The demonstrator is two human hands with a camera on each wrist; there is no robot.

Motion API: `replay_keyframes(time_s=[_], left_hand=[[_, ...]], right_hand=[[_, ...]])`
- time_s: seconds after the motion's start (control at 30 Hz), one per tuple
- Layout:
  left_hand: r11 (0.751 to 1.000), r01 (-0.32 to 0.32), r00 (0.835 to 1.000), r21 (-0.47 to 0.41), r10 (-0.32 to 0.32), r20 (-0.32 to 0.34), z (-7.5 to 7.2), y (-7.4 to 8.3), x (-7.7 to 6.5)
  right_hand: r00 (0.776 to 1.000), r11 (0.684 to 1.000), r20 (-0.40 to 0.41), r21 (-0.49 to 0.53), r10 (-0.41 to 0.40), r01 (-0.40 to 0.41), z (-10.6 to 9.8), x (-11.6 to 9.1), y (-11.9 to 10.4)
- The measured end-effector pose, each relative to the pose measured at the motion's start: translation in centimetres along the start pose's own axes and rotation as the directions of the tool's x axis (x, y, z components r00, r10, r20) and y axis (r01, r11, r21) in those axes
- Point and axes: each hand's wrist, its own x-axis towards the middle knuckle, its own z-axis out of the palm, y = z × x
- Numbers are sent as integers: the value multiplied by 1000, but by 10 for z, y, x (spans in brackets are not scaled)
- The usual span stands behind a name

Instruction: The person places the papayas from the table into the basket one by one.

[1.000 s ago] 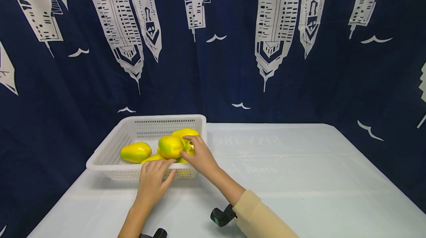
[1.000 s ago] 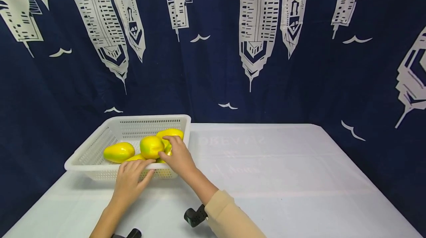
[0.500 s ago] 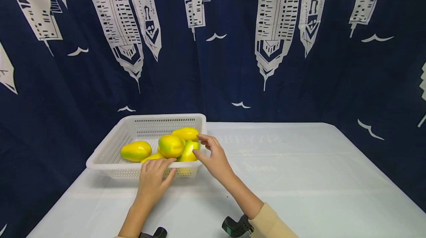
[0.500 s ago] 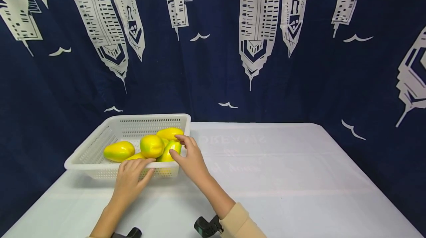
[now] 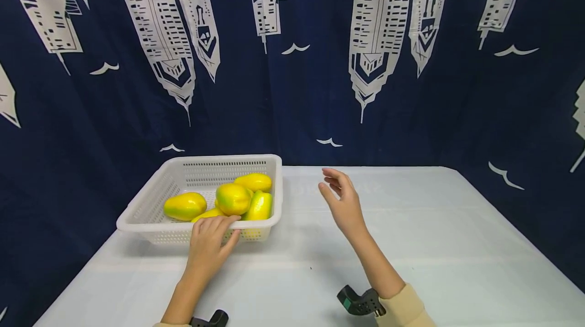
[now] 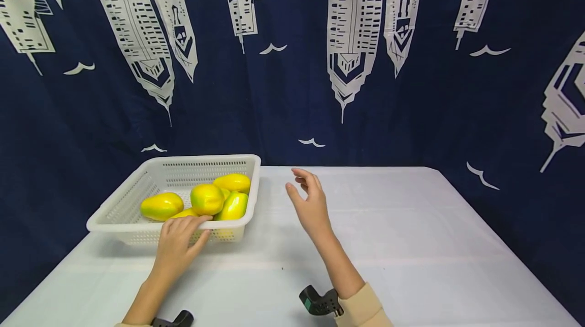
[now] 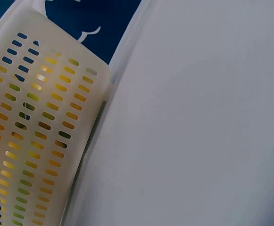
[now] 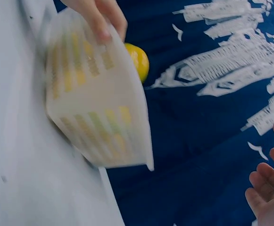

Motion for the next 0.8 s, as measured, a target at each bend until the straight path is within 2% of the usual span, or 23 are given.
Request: replay_keyframes(time_s=[0.3, 0.43, 0.5, 0.57, 0.63, 0.7, 0.8], left_hand=[[1000, 29, 999, -6, -29, 23, -1, 3, 0], [1000, 29, 999, -9, -28, 17, -1, 2, 0], [1000, 25, 1000, -8, -25, 14, 0, 2, 0], [1000, 23, 1000, -5, -23, 12, 0, 3, 0], [1000, 23, 1000, -4, -23, 11, 0, 3, 0], [1000, 25, 1000, -3, -25, 13, 0, 3, 0], [1000, 28, 999, -5, -28, 15, 0, 2, 0]], right_hand=[[993, 984, -121, -175, 12, -33, -62, 8, 15], [992, 959, -127, -281, -9, -27, -84, 6, 24], [993, 936, -114, -352, -22, -20, -93, 3, 28], [996, 902, -89, -431, -31, -11, -102, 0, 31], [998, 854, -51, -521, -47, 14, -109, -2, 34], [998, 793, 7, -606, -67, 58, -115, -4, 36], [991, 674, 119, -727, -59, 128, -122, -4, 39]])
